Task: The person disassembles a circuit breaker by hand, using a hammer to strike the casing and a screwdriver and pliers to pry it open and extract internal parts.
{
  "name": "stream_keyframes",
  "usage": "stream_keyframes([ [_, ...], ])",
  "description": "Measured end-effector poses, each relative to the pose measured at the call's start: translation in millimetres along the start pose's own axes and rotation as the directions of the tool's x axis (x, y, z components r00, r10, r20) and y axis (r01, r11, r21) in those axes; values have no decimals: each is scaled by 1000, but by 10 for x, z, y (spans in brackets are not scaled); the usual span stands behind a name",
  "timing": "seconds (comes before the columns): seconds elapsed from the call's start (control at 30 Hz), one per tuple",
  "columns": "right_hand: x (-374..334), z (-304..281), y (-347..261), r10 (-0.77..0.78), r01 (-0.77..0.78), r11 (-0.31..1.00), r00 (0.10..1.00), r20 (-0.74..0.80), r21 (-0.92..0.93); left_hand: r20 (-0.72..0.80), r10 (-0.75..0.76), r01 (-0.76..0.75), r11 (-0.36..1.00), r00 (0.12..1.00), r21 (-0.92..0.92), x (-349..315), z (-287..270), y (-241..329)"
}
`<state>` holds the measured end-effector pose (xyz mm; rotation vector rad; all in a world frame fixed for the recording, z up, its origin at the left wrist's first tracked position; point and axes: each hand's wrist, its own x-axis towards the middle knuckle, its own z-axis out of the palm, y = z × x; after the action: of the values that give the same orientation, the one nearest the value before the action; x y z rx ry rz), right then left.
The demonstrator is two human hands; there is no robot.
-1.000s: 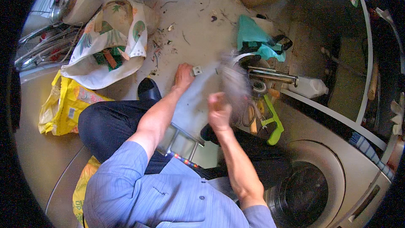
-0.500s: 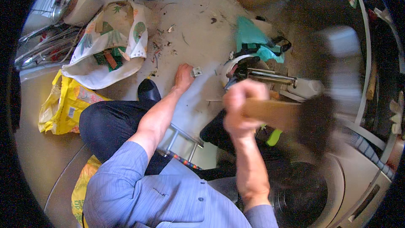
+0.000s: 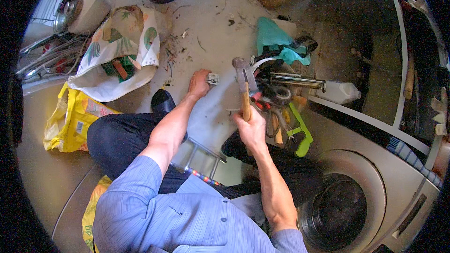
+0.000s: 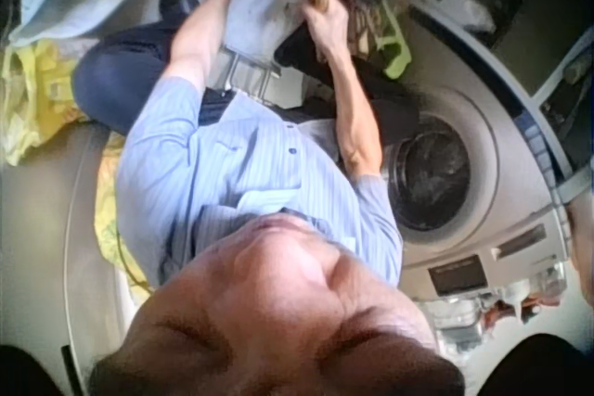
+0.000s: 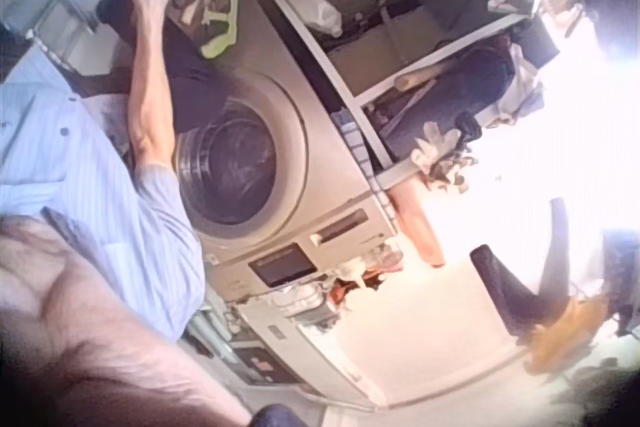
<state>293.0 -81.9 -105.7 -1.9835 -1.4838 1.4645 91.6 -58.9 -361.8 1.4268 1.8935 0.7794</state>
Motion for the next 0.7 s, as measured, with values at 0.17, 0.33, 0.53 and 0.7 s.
stream_keyframes([
  [0.17,6,144,247,97,-100,994,994,57,39,131,64,-67,998,989,22,110,-168,11],
  [0.33,62,250,339,274,-290,952,951,143,103,74,-10,8,1000,997,23,59,-190,27],
  [0.53,212,359,505,323,-341,933,934,150,115,-37,-184,181,981,982,-75,-484,-11,221],
  [0.7,214,379,459,301,-325,941,933,197,99,-160,-223,204,971,962,-128,-335,165,263],
])
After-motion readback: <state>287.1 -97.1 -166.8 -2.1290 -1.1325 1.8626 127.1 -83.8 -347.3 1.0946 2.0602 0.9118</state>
